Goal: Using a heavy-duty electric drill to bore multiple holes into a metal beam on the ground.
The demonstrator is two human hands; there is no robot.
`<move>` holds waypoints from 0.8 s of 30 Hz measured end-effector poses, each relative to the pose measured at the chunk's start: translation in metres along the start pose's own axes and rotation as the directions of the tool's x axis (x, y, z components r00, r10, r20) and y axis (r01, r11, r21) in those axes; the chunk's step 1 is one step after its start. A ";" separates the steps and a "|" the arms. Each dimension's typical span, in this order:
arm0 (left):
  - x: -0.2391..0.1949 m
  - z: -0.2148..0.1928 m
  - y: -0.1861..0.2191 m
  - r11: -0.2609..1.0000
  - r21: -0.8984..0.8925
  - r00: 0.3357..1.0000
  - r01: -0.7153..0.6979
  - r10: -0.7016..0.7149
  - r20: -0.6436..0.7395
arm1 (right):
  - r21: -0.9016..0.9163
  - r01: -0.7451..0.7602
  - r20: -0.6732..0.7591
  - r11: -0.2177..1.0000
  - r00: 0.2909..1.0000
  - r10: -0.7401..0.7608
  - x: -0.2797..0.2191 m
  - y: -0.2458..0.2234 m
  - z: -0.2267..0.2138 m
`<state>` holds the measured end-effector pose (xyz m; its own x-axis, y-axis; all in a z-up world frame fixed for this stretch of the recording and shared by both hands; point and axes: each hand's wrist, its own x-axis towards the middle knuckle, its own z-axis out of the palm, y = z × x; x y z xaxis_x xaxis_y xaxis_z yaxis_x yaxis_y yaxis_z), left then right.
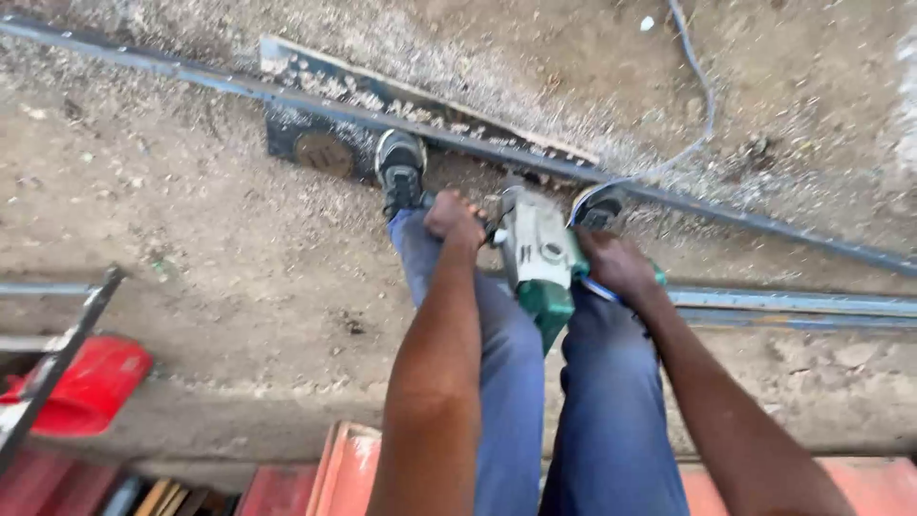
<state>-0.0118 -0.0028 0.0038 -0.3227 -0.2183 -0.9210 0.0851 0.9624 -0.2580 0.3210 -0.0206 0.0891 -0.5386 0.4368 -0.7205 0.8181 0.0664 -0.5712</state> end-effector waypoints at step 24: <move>-0.005 -0.002 -0.001 0.907 0.417 0.988 -0.052 -0.014 0.154 | -0.004 0.019 -0.043 1.000 0.999 -0.020 -0.007 0.004 -0.011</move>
<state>-0.0116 -0.0019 0.0093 -0.1744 -0.2545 -0.9512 0.4872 0.8172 -0.3080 0.3301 -0.0135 0.0967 -0.5453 0.4737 -0.6915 0.8082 0.0785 -0.5836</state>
